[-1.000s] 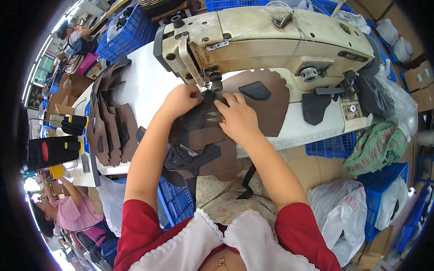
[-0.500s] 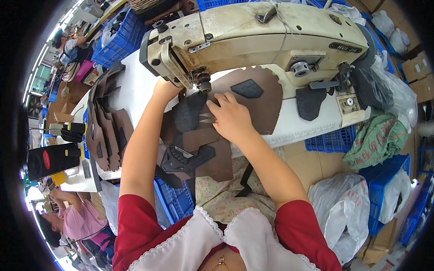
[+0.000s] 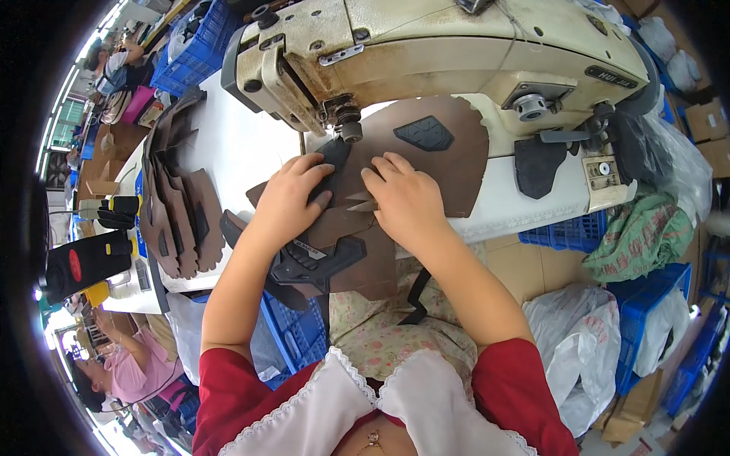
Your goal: Stitching the upper structural leather components of athletic shoes using an industrial sewing machine.
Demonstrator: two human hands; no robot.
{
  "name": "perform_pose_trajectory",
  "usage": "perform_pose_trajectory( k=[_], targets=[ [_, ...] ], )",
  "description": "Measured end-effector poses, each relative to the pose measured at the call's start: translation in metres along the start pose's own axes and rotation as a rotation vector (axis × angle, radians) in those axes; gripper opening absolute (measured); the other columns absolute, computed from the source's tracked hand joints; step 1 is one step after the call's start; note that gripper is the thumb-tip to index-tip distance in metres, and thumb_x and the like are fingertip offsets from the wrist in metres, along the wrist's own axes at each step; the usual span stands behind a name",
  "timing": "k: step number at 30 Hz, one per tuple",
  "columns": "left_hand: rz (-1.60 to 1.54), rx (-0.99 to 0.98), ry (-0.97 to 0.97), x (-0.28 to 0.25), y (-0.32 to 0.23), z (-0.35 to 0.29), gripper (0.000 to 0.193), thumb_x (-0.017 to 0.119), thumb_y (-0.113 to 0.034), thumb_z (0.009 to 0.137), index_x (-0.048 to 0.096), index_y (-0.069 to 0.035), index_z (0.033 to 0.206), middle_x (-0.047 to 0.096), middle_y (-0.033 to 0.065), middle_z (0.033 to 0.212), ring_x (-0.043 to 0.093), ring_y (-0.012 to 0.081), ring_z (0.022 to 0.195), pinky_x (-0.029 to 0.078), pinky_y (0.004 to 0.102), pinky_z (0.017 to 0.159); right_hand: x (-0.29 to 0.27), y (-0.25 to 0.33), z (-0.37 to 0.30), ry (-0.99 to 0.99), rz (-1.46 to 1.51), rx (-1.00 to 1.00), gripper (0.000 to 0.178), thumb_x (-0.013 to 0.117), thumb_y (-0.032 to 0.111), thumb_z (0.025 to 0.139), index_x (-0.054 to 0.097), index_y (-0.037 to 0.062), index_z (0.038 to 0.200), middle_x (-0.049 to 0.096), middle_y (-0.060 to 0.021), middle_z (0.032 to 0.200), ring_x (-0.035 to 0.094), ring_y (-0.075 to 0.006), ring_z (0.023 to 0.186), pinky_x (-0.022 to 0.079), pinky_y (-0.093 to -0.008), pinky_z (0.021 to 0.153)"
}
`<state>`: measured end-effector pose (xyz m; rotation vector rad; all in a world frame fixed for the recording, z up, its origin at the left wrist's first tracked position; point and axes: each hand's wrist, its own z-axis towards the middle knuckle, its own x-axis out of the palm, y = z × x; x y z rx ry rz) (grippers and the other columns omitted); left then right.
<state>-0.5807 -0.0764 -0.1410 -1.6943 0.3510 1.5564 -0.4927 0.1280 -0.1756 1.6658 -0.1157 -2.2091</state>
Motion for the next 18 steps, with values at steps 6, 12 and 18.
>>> perform_pose_trajectory(
  k=[6,12,18],
  targets=[
    [0.164,0.026,0.019,0.011,0.002,-0.016,0.044,0.064,-0.026,0.089,0.061,-0.007,0.129,0.053,0.0189,0.140,0.048,0.0365,0.131,0.042,0.0442,0.106,0.001,-0.004,0.009,0.047,-0.013,-0.028,0.056,0.076,0.010,0.067,0.062,0.0072,0.121,0.060,-0.0095,0.133,0.054,-0.0255,0.127,0.048,-0.0383,0.091],
    [0.237,-0.002,0.032,0.014,-0.008,-0.016,0.054,0.060,-0.042,0.093,0.058,-0.007,0.134,0.048,0.0259,0.143,0.044,0.0416,0.133,0.041,0.0480,0.106,0.012,-0.014,0.020,-0.005,-0.034,-0.047,0.044,0.064,0.004,0.077,0.062,0.0068,0.121,0.064,-0.0073,0.128,0.054,-0.0251,0.128,0.045,-0.0395,0.094],
    [0.277,-0.051,-0.004,0.024,-0.018,-0.012,0.057,0.060,-0.046,0.092,0.058,-0.008,0.135,0.047,0.0290,0.142,0.044,0.0430,0.132,0.041,0.0495,0.104,0.013,-0.021,0.026,-0.008,-0.032,-0.043,0.046,0.060,0.003,0.078,0.062,0.0077,0.123,0.064,-0.0071,0.128,0.055,-0.0252,0.127,0.045,-0.0390,0.095]
  ],
)
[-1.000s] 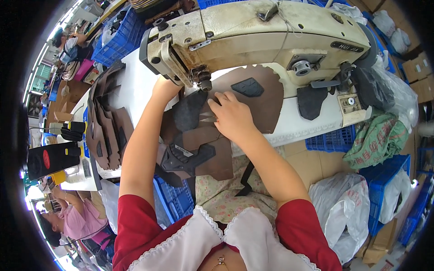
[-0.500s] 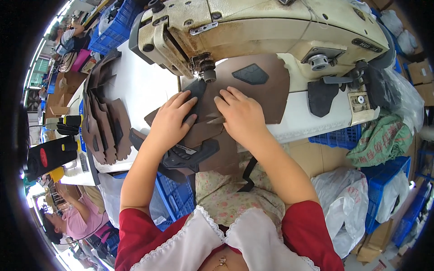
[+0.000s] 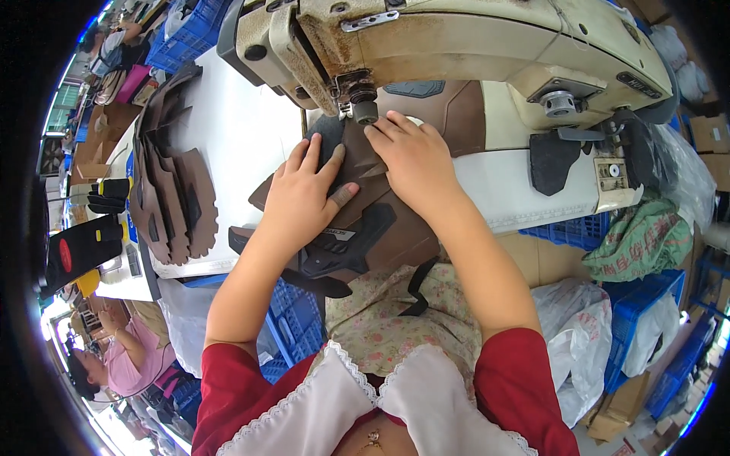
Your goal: Stitching the upper structural leather components of athletic shoes using an industrial sewing machine.
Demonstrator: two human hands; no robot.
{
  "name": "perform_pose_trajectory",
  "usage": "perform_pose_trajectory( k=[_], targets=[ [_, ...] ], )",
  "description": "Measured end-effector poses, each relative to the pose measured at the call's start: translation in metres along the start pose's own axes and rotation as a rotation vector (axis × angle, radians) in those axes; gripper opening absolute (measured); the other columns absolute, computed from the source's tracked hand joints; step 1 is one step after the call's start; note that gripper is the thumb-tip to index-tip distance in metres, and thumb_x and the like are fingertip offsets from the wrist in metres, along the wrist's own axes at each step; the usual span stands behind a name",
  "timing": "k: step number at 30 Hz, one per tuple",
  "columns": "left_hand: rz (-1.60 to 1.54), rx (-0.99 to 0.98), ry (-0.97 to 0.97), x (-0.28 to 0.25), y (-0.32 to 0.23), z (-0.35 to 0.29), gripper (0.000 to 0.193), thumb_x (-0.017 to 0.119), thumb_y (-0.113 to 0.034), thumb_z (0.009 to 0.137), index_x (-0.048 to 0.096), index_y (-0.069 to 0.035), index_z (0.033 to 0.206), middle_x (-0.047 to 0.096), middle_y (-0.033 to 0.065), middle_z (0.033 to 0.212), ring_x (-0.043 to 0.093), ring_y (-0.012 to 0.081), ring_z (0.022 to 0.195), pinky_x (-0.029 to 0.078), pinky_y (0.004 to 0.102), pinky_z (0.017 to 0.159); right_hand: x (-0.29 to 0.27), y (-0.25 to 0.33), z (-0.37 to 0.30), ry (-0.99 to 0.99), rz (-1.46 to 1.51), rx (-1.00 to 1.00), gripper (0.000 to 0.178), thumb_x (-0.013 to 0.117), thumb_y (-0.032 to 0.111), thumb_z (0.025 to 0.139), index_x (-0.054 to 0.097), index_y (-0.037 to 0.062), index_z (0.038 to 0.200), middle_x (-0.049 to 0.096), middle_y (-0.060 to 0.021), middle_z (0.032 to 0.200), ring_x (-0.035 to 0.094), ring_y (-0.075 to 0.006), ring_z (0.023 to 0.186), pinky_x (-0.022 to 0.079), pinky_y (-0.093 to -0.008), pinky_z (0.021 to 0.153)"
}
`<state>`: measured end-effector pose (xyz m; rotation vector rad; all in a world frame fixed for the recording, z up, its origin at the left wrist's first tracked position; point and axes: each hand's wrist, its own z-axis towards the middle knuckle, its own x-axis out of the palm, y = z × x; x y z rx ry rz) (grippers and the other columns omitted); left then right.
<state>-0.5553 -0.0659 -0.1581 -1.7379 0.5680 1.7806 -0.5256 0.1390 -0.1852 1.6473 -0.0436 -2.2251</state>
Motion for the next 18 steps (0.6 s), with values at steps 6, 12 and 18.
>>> perform_pose_trajectory(
  k=[6,12,18],
  targets=[
    [0.017,-0.015,-0.016,0.0021,-0.0022,-0.0005,0.060,0.060,-0.047,0.091,0.056,-0.009,0.137,0.047,0.0286,0.142,0.043,0.0418,0.133,0.040,0.0508,0.104,0.0003,-0.0018,0.0001,0.002,0.019,0.010,0.048,0.060,0.002,0.077,0.061,0.0085,0.125,0.063,-0.0075,0.130,0.053,-0.0244,0.129,0.044,-0.0385,0.095],
    [0.023,-0.017,-0.014,0.0042,-0.0032,0.0005,0.062,0.062,-0.048,0.090,0.055,-0.010,0.137,0.046,0.0287,0.143,0.042,0.0419,0.134,0.038,0.0507,0.106,-0.0002,-0.0021,-0.0025,0.032,0.021,0.039,0.051,0.060,0.001,0.077,0.061,0.0091,0.127,0.060,-0.0060,0.135,0.050,-0.0241,0.131,0.042,-0.0385,0.097],
    [-0.069,-0.011,0.048,-0.0036,0.0015,-0.0011,0.066,0.064,-0.048,0.088,0.054,-0.005,0.137,0.044,0.0311,0.144,0.039,0.0446,0.137,0.038,0.0499,0.109,-0.0020,-0.0023,-0.0033,0.048,0.055,0.035,0.051,0.059,0.000,0.077,0.061,0.0093,0.127,0.058,-0.0064,0.138,0.050,-0.0244,0.132,0.041,-0.0393,0.096]
  ],
)
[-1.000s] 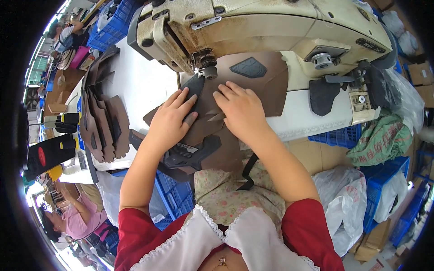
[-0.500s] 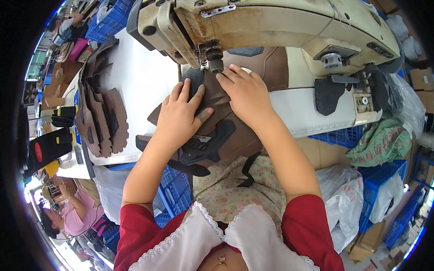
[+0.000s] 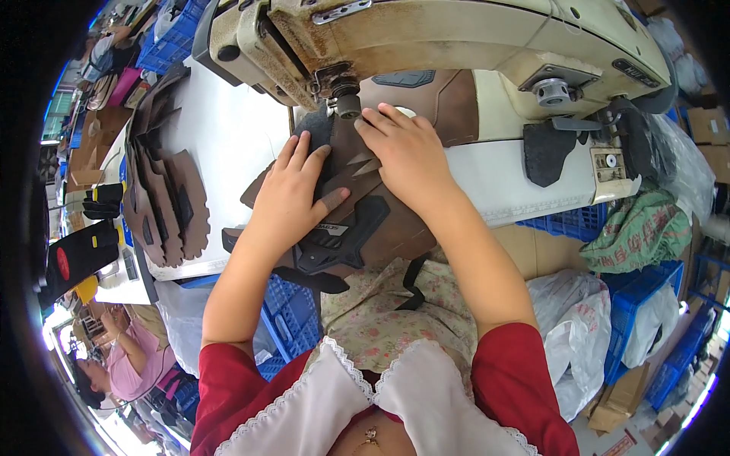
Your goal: Stitching the upper structural leather components of athletic shoes using an industrial sewing machine.
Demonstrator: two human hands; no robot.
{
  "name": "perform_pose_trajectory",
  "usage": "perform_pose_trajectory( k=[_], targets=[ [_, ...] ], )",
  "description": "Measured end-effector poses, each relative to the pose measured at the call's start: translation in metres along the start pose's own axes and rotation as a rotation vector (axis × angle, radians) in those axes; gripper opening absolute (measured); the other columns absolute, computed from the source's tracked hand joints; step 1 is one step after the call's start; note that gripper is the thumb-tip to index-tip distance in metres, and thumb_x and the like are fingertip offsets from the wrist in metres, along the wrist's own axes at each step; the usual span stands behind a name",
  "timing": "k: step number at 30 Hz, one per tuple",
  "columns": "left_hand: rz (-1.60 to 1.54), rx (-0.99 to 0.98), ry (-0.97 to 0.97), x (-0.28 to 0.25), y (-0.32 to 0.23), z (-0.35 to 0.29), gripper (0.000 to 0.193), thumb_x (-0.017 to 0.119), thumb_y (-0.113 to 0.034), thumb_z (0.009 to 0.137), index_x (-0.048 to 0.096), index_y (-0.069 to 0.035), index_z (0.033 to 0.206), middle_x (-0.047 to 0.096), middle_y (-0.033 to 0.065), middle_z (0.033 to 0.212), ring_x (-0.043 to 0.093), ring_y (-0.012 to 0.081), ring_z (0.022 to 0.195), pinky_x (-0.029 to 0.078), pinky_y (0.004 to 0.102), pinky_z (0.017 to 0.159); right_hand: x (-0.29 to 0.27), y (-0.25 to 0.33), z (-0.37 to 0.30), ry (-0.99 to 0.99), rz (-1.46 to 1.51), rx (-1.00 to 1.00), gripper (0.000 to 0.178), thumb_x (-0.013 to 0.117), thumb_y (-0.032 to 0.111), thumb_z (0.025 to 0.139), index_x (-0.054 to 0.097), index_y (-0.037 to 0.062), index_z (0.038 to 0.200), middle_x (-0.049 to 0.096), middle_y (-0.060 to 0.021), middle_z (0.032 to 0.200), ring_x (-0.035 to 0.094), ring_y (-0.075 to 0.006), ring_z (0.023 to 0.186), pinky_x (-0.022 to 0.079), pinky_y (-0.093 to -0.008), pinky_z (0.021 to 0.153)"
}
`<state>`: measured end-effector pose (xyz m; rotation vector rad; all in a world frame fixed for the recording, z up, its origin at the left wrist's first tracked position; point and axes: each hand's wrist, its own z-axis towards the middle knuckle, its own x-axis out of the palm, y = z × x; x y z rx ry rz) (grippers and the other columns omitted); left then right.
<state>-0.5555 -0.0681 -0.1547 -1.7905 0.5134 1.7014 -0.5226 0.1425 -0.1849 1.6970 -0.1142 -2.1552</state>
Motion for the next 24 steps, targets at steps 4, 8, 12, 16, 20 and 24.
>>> perform_pose_trajectory(
  k=[4,8,12,16,20,24],
  targets=[
    [0.037,0.067,0.030,0.0010,0.0046,-0.0034,0.068,0.063,-0.050,0.089,0.053,-0.003,0.137,0.042,0.0321,0.145,0.038,0.0461,0.137,0.037,0.0497,0.110,0.0031,0.0020,-0.0021,-0.021,-0.026,0.015,0.052,0.060,0.000,0.077,0.061,0.0091,0.128,0.058,-0.0074,0.136,0.050,-0.0251,0.132,0.041,-0.0395,0.097],
    [0.067,0.078,0.011,0.0032,0.0030,-0.0034,0.069,0.062,-0.052,0.089,0.052,-0.004,0.138,0.041,0.0317,0.146,0.038,0.0464,0.137,0.036,0.0493,0.111,0.0044,0.0017,-0.0024,-0.044,-0.032,0.007,0.051,0.061,0.001,0.077,0.061,0.0091,0.128,0.058,-0.0082,0.136,0.050,-0.0256,0.131,0.041,-0.0398,0.097],
    [0.091,0.089,0.007,0.0036,0.0038,-0.0032,0.068,0.060,-0.052,0.090,0.052,-0.007,0.140,0.042,0.0314,0.145,0.038,0.0460,0.137,0.036,0.0489,0.111,0.0051,0.0018,-0.0030,-0.033,-0.020,0.014,0.052,0.060,0.000,0.077,0.060,0.0092,0.128,0.058,-0.0088,0.137,0.051,-0.0254,0.131,0.041,-0.0399,0.097],
    [0.080,0.079,0.007,0.0042,0.0033,-0.0027,0.066,0.060,-0.052,0.090,0.053,-0.009,0.140,0.042,0.0309,0.146,0.038,0.0455,0.137,0.036,0.0492,0.111,0.0082,-0.0006,-0.0045,-0.047,-0.026,0.012,0.053,0.061,0.000,0.076,0.060,0.0093,0.128,0.058,-0.0090,0.138,0.051,-0.0248,0.131,0.041,-0.0395,0.096],
    [0.079,0.078,0.003,0.0039,0.0038,-0.0032,0.066,0.061,-0.051,0.090,0.054,-0.009,0.139,0.042,0.0303,0.146,0.038,0.0451,0.138,0.036,0.0494,0.111,0.0096,-0.0011,-0.0055,-0.059,-0.015,0.013,0.052,0.060,0.001,0.077,0.060,0.0096,0.128,0.058,-0.0090,0.138,0.051,-0.0244,0.132,0.041,-0.0386,0.094],
    [0.078,0.073,0.006,0.0028,0.0042,-0.0030,0.066,0.061,-0.051,0.089,0.053,-0.009,0.140,0.042,0.0299,0.147,0.038,0.0449,0.138,0.036,0.0494,0.111,0.0102,-0.0004,-0.0046,-0.067,-0.012,0.014,0.050,0.059,0.001,0.078,0.061,0.0098,0.127,0.059,-0.0089,0.136,0.051,-0.0245,0.131,0.041,-0.0382,0.093]
  ],
)
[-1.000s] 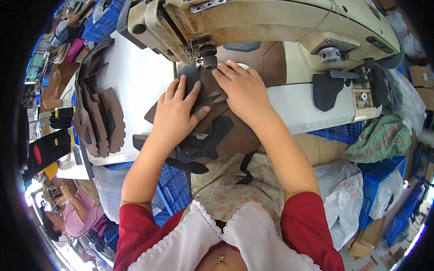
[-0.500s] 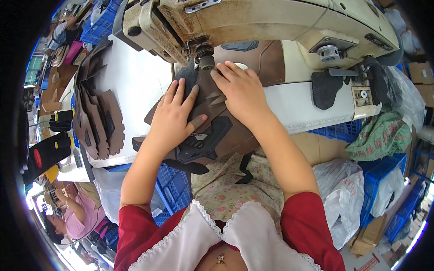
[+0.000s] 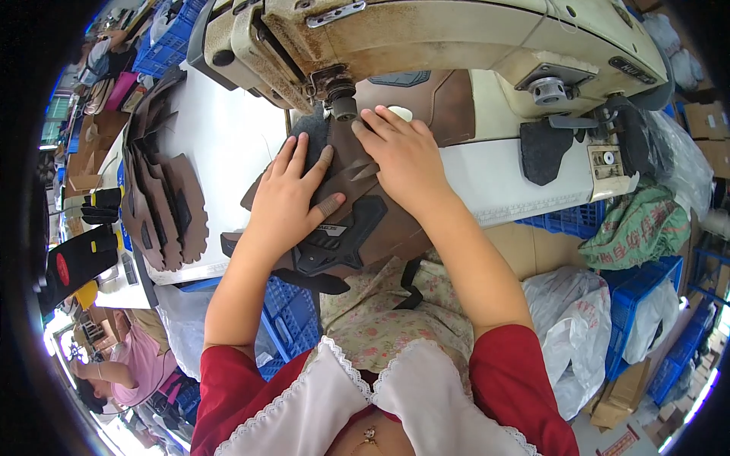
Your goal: Stitching the upper structural leather components of athletic shoes using an industrial sewing machine.
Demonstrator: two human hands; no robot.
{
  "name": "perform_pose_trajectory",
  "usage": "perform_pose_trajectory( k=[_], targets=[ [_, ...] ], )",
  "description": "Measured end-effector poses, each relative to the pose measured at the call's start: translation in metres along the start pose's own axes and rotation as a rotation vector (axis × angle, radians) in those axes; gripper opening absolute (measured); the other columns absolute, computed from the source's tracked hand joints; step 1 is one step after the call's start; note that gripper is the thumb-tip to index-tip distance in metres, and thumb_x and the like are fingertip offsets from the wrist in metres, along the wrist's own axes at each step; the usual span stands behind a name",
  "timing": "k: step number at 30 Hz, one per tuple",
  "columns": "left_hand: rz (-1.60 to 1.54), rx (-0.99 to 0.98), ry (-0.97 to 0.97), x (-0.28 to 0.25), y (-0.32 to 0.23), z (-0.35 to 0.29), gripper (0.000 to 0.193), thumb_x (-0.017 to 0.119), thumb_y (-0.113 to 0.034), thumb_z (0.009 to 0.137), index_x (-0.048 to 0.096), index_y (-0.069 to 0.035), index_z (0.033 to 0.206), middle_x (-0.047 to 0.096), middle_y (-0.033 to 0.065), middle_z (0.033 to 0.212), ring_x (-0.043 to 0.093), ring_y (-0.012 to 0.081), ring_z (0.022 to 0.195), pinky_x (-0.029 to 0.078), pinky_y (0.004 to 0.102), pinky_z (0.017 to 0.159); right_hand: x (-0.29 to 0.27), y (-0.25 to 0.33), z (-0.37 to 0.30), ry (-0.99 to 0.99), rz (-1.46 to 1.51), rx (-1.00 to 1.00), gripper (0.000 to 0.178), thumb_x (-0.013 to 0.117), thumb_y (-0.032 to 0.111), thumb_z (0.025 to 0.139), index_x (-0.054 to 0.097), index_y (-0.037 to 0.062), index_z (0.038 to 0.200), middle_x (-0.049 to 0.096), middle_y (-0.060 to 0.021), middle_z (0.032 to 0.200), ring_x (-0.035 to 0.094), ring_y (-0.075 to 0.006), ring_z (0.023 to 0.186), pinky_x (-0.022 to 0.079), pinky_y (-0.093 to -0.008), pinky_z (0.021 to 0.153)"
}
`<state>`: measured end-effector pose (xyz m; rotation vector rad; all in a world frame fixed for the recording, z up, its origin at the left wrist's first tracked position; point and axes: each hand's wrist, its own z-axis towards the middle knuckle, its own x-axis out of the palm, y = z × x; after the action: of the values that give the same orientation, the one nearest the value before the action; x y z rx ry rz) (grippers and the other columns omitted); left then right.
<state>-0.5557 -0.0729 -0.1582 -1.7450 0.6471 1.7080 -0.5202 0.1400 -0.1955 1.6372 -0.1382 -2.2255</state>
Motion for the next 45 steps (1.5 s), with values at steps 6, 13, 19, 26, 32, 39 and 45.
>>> perform_pose_trajectory(
  k=[6,13,19,26,32,39,45],
  targets=[
    [-0.002,-0.006,0.005,0.000,-0.001,0.001,0.067,0.062,-0.050,0.089,0.052,-0.008,0.140,0.041,0.0303,0.146,0.037,0.0452,0.138,0.035,0.0497,0.111,0.002,-0.002,0.000,-0.030,-0.004,-0.011,0.050,0.060,0.001,0.077,0.062,0.0100,0.126,0.060,-0.0077,0.136,0.052,-0.0239,0.130,0.041,-0.0378,0.091],
    [0.004,-0.027,-0.009,0.002,-0.005,0.005,0.068,0.063,-0.050,0.088,0.051,-0.008,0.140,0.042,0.0318,0.145,0.038,0.0459,0.137,0.035,0.0501,0.111,0.002,-0.007,0.004,-0.005,-0.006,-0.013,0.053,0.063,0.000,0.074,0.061,0.0112,0.126,0.059,-0.0061,0.136,0.050,-0.0229,0.132,0.041,-0.0385,0.095],
    [0.008,-0.055,-0.015,0.003,-0.010,0.009,0.068,0.063,-0.049,0.088,0.051,-0.008,0.141,0.043,0.0321,0.144,0.038,0.0456,0.137,0.037,0.0502,0.110,-0.002,-0.012,0.010,0.042,-0.017,-0.008,0.054,0.066,0.000,0.074,0.061,0.0123,0.126,0.058,-0.0040,0.138,0.048,-0.0222,0.133,0.041,-0.0387,0.100],
    [0.037,-0.093,-0.020,0.005,-0.016,0.016,0.067,0.064,-0.048,0.088,0.052,-0.008,0.140,0.045,0.0321,0.143,0.039,0.0444,0.137,0.037,0.0499,0.110,-0.002,-0.026,0.020,0.034,0.007,-0.073,0.054,0.070,0.002,0.071,0.063,0.0118,0.123,0.057,-0.0040,0.138,0.048,-0.0231,0.134,0.040,-0.0402,0.104],
    [0.039,-0.127,-0.058,0.004,-0.020,0.020,0.065,0.065,-0.047,0.087,0.055,-0.008,0.138,0.046,0.0303,0.143,0.041,0.0430,0.136,0.038,0.0483,0.109,-0.009,-0.029,0.027,0.019,0.042,-0.145,0.043,0.067,0.003,0.072,0.067,0.0104,0.114,0.062,-0.0051,0.131,0.052,-0.0245,0.129,0.040,-0.0415,0.104],
    [-0.041,-0.138,-0.107,0.008,-0.032,0.000,0.055,0.066,-0.043,0.087,0.065,-0.002,0.124,0.058,0.0251,0.132,0.053,0.0364,0.127,0.045,0.0451,0.101,-0.017,-0.009,0.000,0.078,0.010,-0.152,0.032,0.058,0.008,0.079,0.069,0.0090,0.110,0.066,-0.0066,0.124,0.057,-0.0231,0.121,0.041,-0.0391,0.097],
    [0.022,-0.113,-0.187,0.014,-0.032,0.003,0.055,0.065,-0.043,0.088,0.065,-0.001,0.123,0.060,0.0239,0.131,0.054,0.0343,0.127,0.046,0.0439,0.101,-0.018,-0.012,0.000,0.037,0.022,-0.161,0.040,0.060,0.005,0.078,0.067,0.0097,0.117,0.063,-0.0058,0.131,0.056,-0.0225,0.122,0.040,-0.0387,0.099]
  ],
)
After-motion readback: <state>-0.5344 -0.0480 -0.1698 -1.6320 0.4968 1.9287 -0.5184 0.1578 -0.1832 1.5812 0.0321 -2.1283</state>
